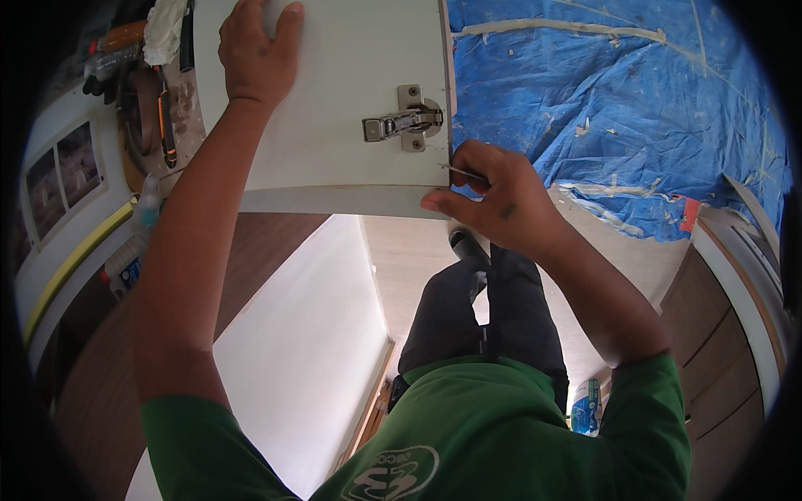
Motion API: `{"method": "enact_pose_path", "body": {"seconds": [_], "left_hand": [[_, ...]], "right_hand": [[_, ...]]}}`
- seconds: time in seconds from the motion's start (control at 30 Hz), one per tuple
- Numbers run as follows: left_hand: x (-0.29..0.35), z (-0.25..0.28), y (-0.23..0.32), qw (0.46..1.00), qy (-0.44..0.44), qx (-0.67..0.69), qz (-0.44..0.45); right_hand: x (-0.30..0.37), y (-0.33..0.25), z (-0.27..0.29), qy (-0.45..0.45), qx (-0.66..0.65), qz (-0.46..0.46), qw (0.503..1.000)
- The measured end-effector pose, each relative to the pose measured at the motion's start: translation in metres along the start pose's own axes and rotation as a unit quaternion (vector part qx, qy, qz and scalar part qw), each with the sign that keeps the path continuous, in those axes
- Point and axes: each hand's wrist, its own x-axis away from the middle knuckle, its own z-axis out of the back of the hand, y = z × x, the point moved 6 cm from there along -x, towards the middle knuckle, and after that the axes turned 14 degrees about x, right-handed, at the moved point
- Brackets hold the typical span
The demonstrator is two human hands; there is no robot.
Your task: The person files the edges of a white cabinet door with a metal file, then wipes the surface with a wet cloth. The door is handled on a workbench in a workshop setting.
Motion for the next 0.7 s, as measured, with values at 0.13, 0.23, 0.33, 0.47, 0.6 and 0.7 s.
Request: {"method": "enact_pose_path", "body": {"seconds": [0.13, 0.23, 0.33, 0.47, 0.6, 0.7], "left_hand": [[0.003, -0.003, 0.009, 0.994, -0.056, -0.06, 0.07], [0.002, -0.002, 0.01, 0.993, -0.063, -0.055, 0.083], [0.003, -0.004, 0.008, 0.994, -0.055, -0.064, 0.069], [0.002, -0.001, 0.007, 0.996, -0.045, -0.059, 0.052], [0.003, -0.002, 0.008, 0.997, -0.039, -0.055, 0.045], [0.002, -0.002, 0.01, 0.997, -0.042, -0.054, 0.042]], "right_hand": [[-0.001, 0.016, 0.004, -0.052, -0.052, -0.103, 0.992], [-0.002, 0.037, 0.017, 0.042, -0.081, -0.13, 0.987], [-0.004, 0.036, 0.019, 0.114, -0.102, -0.103, 0.983], [-0.02, 0.009, 0.006, 0.057, -0.009, -0.093, 0.994], [-0.02, 0.009, -0.002, 0.009, -0.019, -0.104, 0.994], [0.0, 0.015, -0.01, -0.041, -0.059, -0.113, 0.991]]}}
